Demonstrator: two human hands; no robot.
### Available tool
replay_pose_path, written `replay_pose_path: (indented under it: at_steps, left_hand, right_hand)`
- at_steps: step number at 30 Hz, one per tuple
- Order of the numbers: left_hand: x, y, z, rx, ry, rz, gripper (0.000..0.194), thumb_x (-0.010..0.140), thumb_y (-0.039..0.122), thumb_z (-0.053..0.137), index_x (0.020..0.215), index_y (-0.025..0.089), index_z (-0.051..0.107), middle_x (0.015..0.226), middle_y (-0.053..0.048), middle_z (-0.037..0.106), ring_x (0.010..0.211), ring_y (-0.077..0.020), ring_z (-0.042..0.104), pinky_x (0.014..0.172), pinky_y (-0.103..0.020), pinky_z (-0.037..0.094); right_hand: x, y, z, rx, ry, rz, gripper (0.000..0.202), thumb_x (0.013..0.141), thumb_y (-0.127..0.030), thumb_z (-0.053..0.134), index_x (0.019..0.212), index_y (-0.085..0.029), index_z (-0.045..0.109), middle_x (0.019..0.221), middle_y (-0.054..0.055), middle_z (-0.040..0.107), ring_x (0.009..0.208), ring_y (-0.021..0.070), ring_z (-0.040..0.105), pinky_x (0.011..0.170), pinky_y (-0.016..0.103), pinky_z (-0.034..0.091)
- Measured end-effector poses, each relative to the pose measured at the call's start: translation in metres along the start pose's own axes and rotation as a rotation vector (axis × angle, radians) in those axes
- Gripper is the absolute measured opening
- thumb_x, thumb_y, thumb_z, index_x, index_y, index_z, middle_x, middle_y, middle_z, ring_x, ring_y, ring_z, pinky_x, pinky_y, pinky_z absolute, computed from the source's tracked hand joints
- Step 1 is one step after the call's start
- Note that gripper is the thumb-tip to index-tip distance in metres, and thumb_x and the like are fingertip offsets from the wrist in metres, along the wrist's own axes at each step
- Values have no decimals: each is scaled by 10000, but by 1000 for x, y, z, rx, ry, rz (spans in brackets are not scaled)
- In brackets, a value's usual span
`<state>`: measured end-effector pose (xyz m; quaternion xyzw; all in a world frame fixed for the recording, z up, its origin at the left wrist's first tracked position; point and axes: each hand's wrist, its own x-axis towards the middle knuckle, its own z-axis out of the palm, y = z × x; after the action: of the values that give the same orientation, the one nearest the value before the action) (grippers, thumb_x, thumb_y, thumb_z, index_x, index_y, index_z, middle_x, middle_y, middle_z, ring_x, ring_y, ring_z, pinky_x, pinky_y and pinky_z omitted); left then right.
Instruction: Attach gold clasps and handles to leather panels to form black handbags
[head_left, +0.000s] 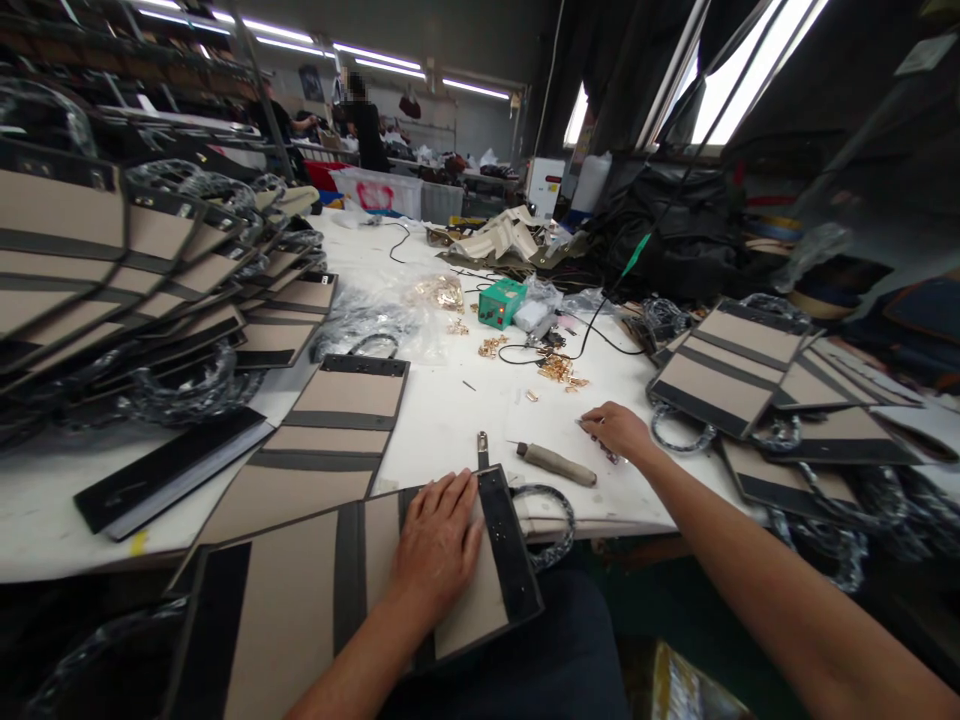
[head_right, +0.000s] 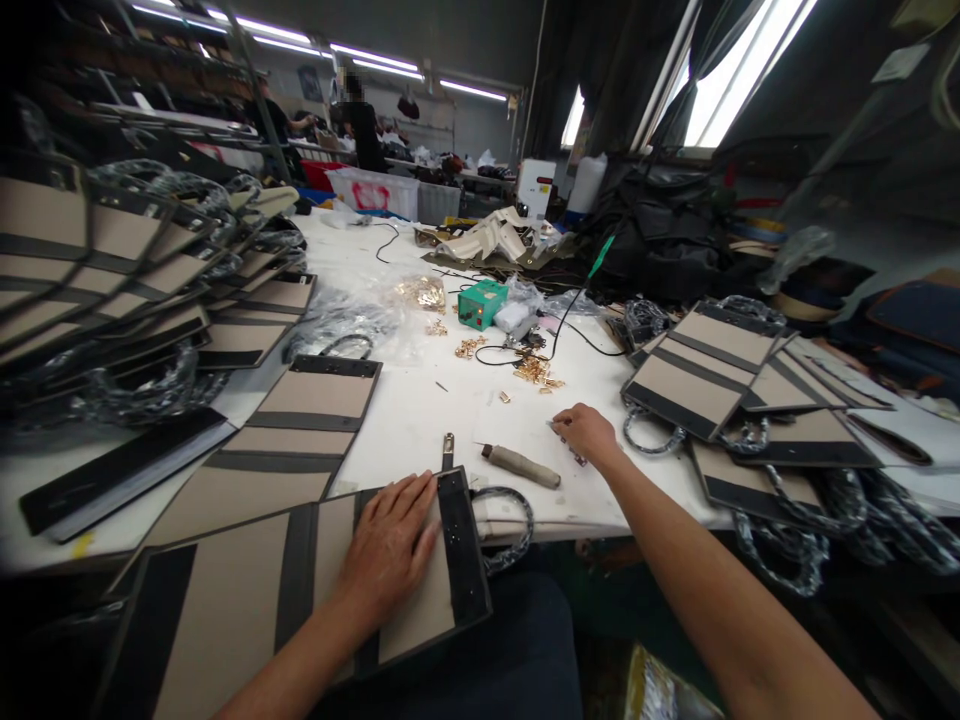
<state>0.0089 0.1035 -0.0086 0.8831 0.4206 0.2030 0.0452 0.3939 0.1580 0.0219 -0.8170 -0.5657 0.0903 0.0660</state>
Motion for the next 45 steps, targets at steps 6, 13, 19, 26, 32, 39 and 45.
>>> replay_pose_path:
  at_steps: [6, 13, 19, 26, 32, 39, 45]
  left_hand:
    - [0, 1, 0, -4, 33, 6, 486, 955, 276, 520, 1431, 178, 543, 1475, -91, 568, 1355, -296, 508, 1130, -500, 395]
    - [-1, 2, -1, -25, 30, -11, 475, 963, 285, 521, 1425, 177, 548, 1486, -76, 559, 1365, -290, 496, 1141, -490, 384]
    - [-2, 3, -1, -84, 26, -46, 469, 967, 308, 523, 1422, 200, 550, 1489, -56, 559, 1372, -271, 485, 1161, -481, 359]
    - [-3, 3, -1, -104, 12, -51, 476, 972, 316, 516, 1436, 209, 528, 1506, -57, 539, 1392, -272, 459, 1171, -487, 345]
    - [-3, 3, -3, -123, 2, -54, 473, 970, 312, 518, 1431, 206, 528, 1512, -61, 531, 1385, -274, 462, 1171, -493, 347]
    - [-5, 3, -2, -152, 3, -66, 482, 979, 324, 500, 1446, 203, 510, 1514, -69, 529, 1383, -279, 459, 1172, -505, 340]
    - [-5, 3, -3, -147, -14, -65, 495, 987, 327, 487, 1460, 183, 484, 1524, -78, 515, 1404, -280, 437, 1184, -500, 317]
  right_hand:
    - [3, -10, -2, -29, -61, 25, 196, 874, -334, 620, 891, -230, 785, 910, 53, 766, 814, 194, 670, 607, 261, 367]
    - [1, -14, -4, -29, -96, 77, 163, 829, -324, 663, 915, -255, 782, 970, 32, 773, 807, 186, 682, 588, 250, 371]
    - [4, -15, -2, 9, -129, 61, 134, 818, -261, 644, 858, -192, 750, 793, 37, 752, 623, 143, 644, 558, 247, 378]
    - [-5, -5, -7, 51, -62, 11, 220, 866, -256, 579, 1022, -212, 729, 799, 22, 761, 664, 152, 660, 596, 256, 394]
    - [-14, 2, -21, 65, 42, 23, 184, 839, -297, 594, 900, -200, 737, 905, 88, 767, 805, 231, 668, 639, 300, 398]
    - [-53, -68, -28, 393, -89, -176, 278, 901, -418, 549, 1016, -220, 706, 865, 29, 739, 776, 182, 663, 693, 278, 474]
    - [-92, -158, -1, 553, -407, -508, 206, 891, -315, 556, 946, -224, 733, 868, 9, 718, 777, 169, 629, 743, 282, 472]
